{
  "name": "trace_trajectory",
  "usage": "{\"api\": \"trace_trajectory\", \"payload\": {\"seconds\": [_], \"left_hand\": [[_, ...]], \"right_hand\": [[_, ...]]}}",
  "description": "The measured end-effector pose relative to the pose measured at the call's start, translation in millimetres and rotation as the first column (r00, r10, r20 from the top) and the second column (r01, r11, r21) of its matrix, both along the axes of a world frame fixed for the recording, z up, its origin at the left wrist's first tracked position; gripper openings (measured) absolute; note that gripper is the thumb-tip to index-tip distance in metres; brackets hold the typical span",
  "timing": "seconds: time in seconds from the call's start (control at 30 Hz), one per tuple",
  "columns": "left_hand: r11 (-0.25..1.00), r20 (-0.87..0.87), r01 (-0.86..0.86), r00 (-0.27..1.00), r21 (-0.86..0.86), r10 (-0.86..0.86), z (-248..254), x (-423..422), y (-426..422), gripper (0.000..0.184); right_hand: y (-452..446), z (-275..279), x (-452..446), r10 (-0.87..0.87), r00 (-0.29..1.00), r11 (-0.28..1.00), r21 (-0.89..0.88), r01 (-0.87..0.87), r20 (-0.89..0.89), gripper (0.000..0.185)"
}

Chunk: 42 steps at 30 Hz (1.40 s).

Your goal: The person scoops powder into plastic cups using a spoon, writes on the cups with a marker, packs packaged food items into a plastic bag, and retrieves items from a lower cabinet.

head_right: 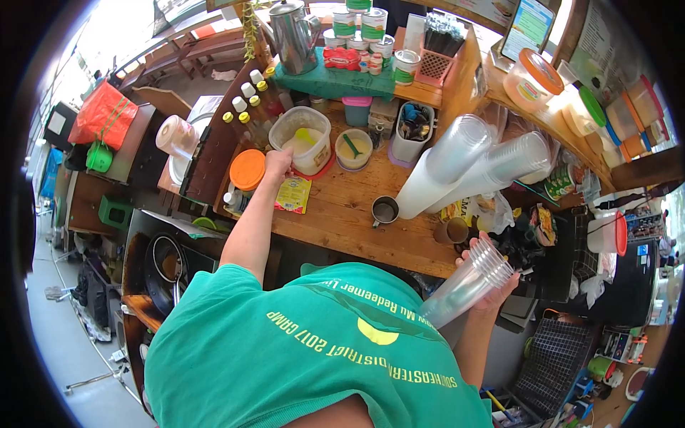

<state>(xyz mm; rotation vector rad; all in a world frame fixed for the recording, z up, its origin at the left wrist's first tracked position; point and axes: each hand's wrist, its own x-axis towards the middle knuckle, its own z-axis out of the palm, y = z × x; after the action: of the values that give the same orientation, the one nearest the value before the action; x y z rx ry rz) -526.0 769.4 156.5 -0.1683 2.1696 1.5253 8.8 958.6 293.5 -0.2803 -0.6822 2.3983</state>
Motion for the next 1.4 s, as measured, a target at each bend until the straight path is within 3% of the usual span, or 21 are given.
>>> {"api": "trace_trajectory", "payload": {"seconds": [0.07, 0.13, 0.17, 0.23, 0.27, 0.33, 0.43, 0.57, 0.63, 0.73, 0.8, 0.87, 0.9, 0.93, 1.07, 1.1, 1.17, 1.27, 1.4], "left_hand": [[0.996, 0.038, 0.074, 0.997, -0.040, -0.072, 5.9, -3.2, -13.4, 0.034], [0.945, 0.104, 0.261, 0.964, -0.197, -0.245, 13.3, -8.8, -24.8, 0.032], [0.946, 0.105, 0.258, 0.965, -0.199, -0.241, 21.6, -8.4, -27.1, 0.032], [0.783, 0.092, 0.415, 0.901, -0.464, -0.424, 45.7, -3.6, -28.7, 0.025], [0.782, 0.093, 0.416, 0.901, -0.464, -0.424, 60.7, 2.7, -26.7, 0.025], [0.526, -0.302, 0.085, 0.738, -0.846, -0.604, 91.6, 19.3, -13.4, 0.020], [0.556, -0.242, 0.194, 0.751, -0.808, -0.615, 118.3, 22.6, 28.2, 0.024], [0.514, -0.134, 0.335, 0.723, -0.790, -0.678, 34.3, -3.7, 65.5, 0.026], [0.597, 0.039, 0.469, 0.806, -0.651, -0.591, 9.6, -14.6, 71.7, 0.027], [0.580, 0.002, 0.418, 0.813, -0.699, -0.582, -13.5, -20.6, 73.5, 0.035], [0.654, -0.063, 0.388, 0.830, -0.650, -0.554, -36.3, -29.1, 70.8, 0.040], [0.621, -0.169, 0.418, 0.724, -0.663, -0.668, -69.8, -48.6, 74.6, 0.044], [0.680, -0.199, 0.402, 0.755, -0.614, -0.625, -37.3, -31.3, 68.8, 0.045], [0.617, -0.101, 0.438, 0.757, -0.654, -0.645, 1.9, -17.0, 65.4, 0.045], [0.494, -0.004, 0.463, 0.727, -0.736, -0.687, 33.4, -8.5, 69.9, 0.035], [0.493, -0.017, 0.463, 0.716, -0.736, -0.698, 37.3, -9.4, 68.3, 0.035], [0.332, -0.011, 0.455, 0.576, -0.826, -0.818, 41.6, -12.4, 62.7, 0.029], [0.341, -0.139, 0.349, 0.492, -0.873, -0.859, 46.2, -4.3, 52.5, 0.025], [0.333, -0.116, 0.403, 0.475, -0.853, -0.872, 25.4, -11.4, 52.5, 0.022]], "right_hand": [[0.8, -1.4, -3.3, 0.012, 1.000, 1.000, -0.013, -0.012, 0.014, 0.120], [1.7, -2.2, -7.1, 0.019, 0.999, 1.000, 0.024, -0.020, 0.033, 0.121], [1.9, -2.5, -8.9, 0.023, 0.999, 0.999, 0.023, -0.023, 0.033, 0.121], [2.2, -2.3, -11.4, 0.011, 0.999, 0.999, 0.037, -0.013, 0.038, 0.123], [3.1, -1.7, -12.4, 0.011, 0.999, 0.999, 0.036, -0.012, 0.039, 0.123], [4.4, 0.3, -14.9, 0.054, 0.998, 0.994, 0.096, -0.056, 0.021, 0.122], [1.3, 3.7, -23.0, 0.031, 0.995, 0.989, 0.143, -0.044, 0.093, 0.124], [-12.5, 13.3, -45.5, -0.007, 0.966, 0.969, 0.242, -0.057, 0.257, 0.122], [-20.5, 23.6, -62.4, -0.020, 0.940, 0.943, 0.318, -0.095, 0.341, 0.118], [-29.9, 42.1, -91.8, 0.039, 0.900, 0.889, 0.395, -0.230, 0.434, 0.109], [-27.7, 33.8, -108.7, 0.096, 0.893, 0.855, 0.424, -0.300, 0.439, 0.103], [-25.7, 28.5, -130.0, 0.093, 0.898, 0.817, 0.483, -0.316, 0.430, 0.100], [-24.4, 24.9, -142.9, 0.121, 0.894, 0.802, 0.488, -0.345, 0.432, 0.096], [-28.6, 23.7, -159.7, 0.153, 0.912, 0.819, 0.467, -0.333, 0.381, 0.091], [-42.3, 5.0, -218.7, 0.215, 0.916, 0.814, 0.456, -0.360, 0.339, 0.081], [-49.3, 2.3, -229.8, 0.212, 0.908, 0.819, 0.442, -0.367, 0.361, 0.082], [-62.2, -8.7, -245.1, 0.161, 0.886, 0.766, 0.511, -0.390, 0.434, 0.083], [-74.9, -21.9, -245.5, 0.044, 0.891, 0.682, 0.638, -0.358, 0.452, 0.083], [-78.7, -24.6, -224.1, -0.040, 0.911, 0.748, 0.617, -0.246, 0.411, 0.087]]}}
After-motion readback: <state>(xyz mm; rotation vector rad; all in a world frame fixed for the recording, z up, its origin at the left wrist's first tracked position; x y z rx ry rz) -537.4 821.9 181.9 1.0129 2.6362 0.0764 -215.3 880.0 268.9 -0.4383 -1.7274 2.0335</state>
